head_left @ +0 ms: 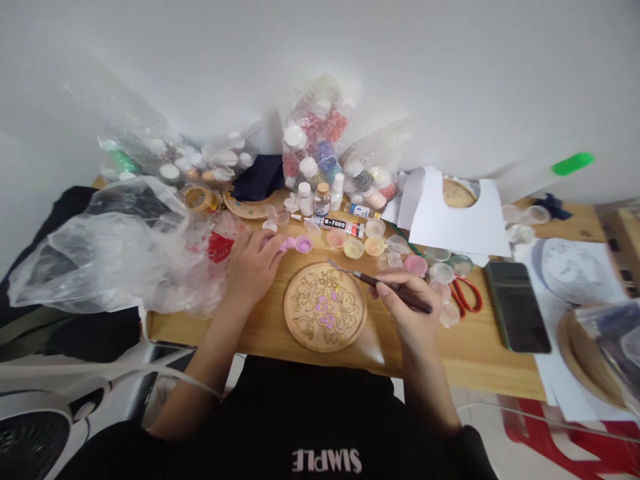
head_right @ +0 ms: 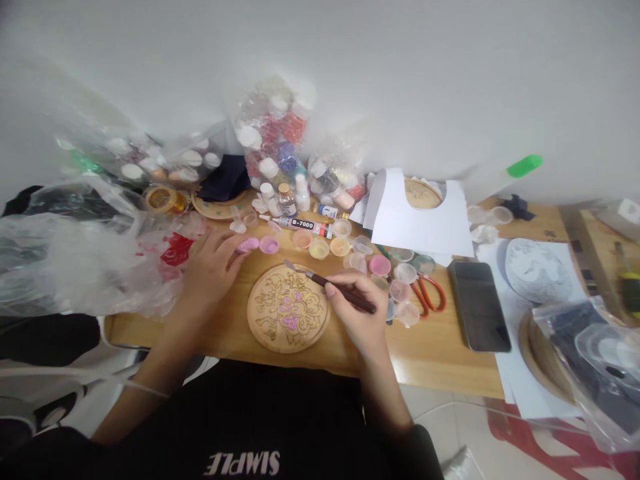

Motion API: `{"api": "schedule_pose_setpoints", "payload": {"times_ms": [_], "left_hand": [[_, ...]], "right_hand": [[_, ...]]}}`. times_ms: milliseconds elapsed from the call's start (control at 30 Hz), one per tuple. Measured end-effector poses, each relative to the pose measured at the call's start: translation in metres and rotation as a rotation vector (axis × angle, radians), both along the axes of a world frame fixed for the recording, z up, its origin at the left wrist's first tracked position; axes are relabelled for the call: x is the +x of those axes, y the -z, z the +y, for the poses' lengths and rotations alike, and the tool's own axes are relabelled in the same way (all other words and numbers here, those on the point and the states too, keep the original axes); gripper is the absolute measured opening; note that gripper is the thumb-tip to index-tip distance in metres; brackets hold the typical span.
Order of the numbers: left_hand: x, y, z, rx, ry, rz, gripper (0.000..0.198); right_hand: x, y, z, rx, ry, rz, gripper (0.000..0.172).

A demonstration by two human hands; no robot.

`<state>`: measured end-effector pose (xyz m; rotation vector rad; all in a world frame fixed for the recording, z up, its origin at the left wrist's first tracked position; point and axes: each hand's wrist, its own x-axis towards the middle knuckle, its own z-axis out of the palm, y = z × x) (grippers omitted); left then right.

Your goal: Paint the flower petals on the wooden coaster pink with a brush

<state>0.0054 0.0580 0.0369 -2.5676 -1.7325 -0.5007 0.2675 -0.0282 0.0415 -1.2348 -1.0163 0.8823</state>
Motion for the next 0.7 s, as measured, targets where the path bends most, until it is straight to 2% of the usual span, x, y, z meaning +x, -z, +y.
{"api": "schedule_pose_setpoints", "payload": {"times_ms": [200,467,700], "left_hand": [[0.0000,0.0014,0.0003,0.012,-0.021,0.005,0.022],[-0.0014,0.0047,0.0012,0.095,0.016,0.039,0.022],[-0.0017,0.0060,0.0020,0.039,0.010,-0.079,0.023]], "right_hand": [[-0.0027,-0.0025,0.0003,-0.002,-0.005,-0.013,0.004],[-0.0065,-0.0047,0.0019,0.003,-0.027,0.001,0.006],[-0.0047,-0.0046,0.0018,-0.011,-0.026,-0.002,0.005]]}}
